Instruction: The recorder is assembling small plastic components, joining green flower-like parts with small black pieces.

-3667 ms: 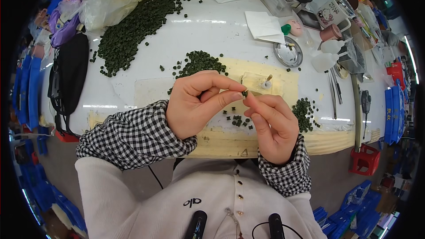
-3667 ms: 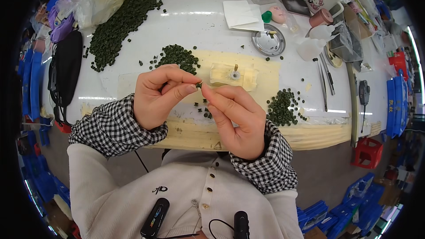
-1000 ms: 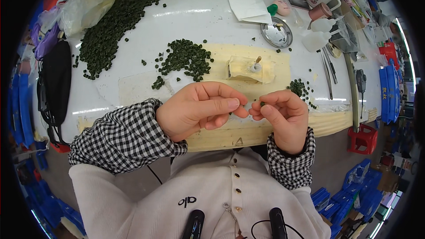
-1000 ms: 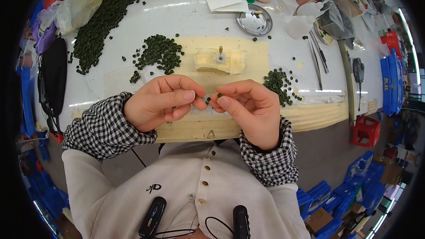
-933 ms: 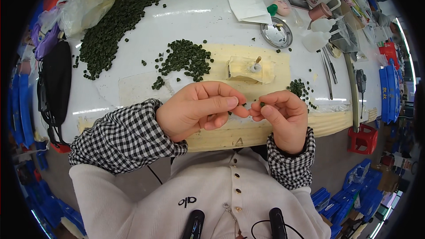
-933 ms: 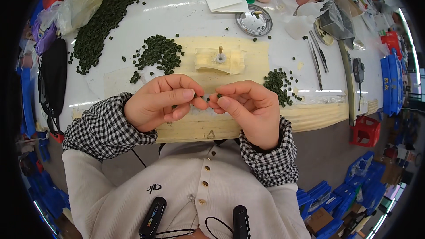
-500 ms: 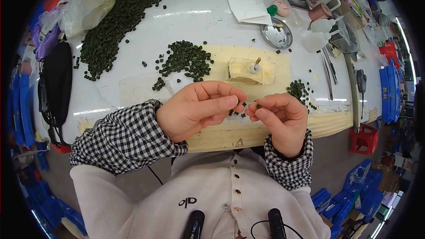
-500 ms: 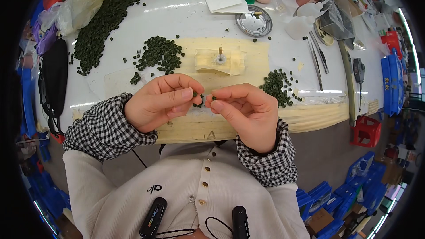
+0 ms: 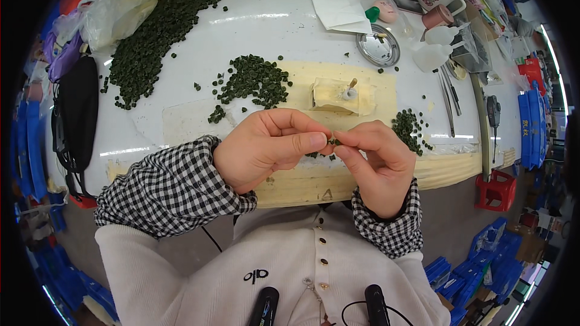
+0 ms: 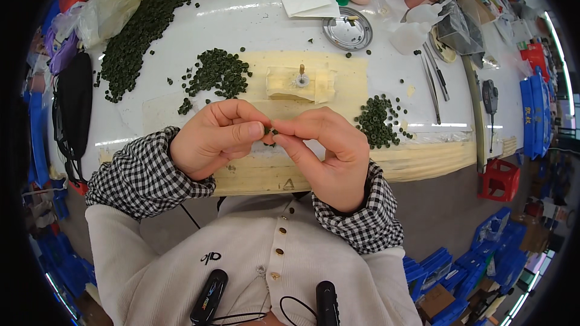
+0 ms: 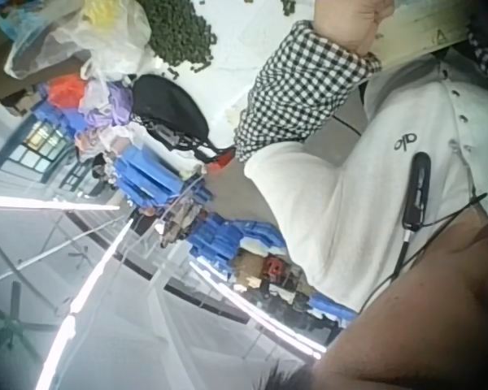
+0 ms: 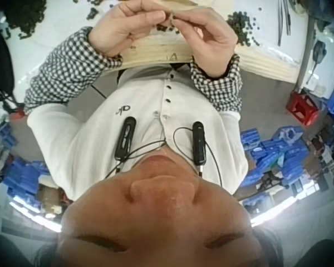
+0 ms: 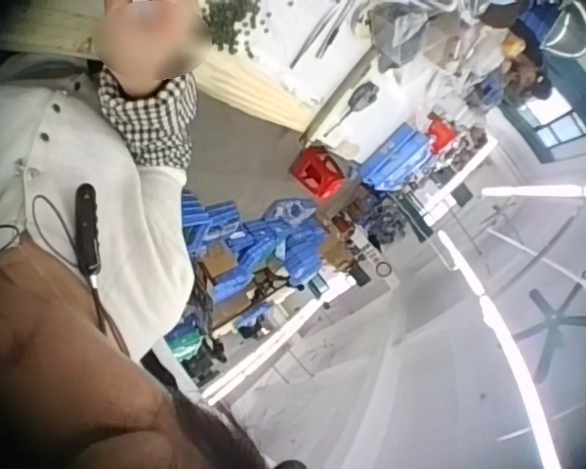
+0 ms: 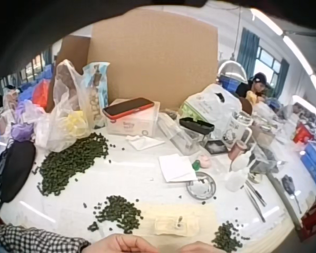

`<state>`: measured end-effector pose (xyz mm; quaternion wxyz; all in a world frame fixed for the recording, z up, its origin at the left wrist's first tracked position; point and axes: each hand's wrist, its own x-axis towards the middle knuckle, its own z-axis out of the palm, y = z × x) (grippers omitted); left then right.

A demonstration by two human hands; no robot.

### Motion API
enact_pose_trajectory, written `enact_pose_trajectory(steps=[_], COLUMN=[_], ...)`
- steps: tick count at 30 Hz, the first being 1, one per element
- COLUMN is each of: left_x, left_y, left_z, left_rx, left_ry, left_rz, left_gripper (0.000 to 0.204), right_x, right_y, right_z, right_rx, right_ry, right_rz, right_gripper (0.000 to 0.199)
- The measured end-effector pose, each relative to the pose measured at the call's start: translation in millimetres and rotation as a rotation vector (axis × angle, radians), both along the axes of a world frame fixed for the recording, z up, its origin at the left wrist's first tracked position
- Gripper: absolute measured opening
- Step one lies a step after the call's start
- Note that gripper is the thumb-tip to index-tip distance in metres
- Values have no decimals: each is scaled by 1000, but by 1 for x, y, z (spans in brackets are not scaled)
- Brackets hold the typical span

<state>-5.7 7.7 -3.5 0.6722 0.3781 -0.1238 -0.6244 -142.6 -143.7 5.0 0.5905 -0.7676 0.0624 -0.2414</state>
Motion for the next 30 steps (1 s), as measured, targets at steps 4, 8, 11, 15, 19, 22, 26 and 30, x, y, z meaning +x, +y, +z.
enact_pose_trajectory(steps=[4, 8, 11, 15, 19, 22, 26, 30], left_x=[-1, -2, -2, -3, -5, -6, -2, -3], left_y=[-1, 0, 1, 2, 2, -1, 2, 2], left_z=[4, 3, 3, 1, 1, 5, 4, 4], left_rx=[17, 3, -11, -4, 4, 15, -19, 17], left_ry=[-54, -88, -113, -166, -177, -174, -185, -358], left_rz=[18, 46, 56, 75, 89, 84, 45, 78], left_gripper=[14, 16, 15, 15, 14, 9, 9, 11], right_x=[0, 1, 1, 0, 0, 0, 1, 2], right_y=[2, 3, 3, 5, 6, 5, 6, 5], right_z=[-1, -2, -4, -4, -5, -6, -5, -6], right_rx=[23, 29, 48, 68, 159, 195, 142, 117], right_ry=[17, 16, 14, 18, 23, 9, 0, -16], right_rz=[-5, -9, -10, -6, 32, 50, 20, -1], right_gripper=[23, 23, 23, 24, 25, 25, 26, 26])
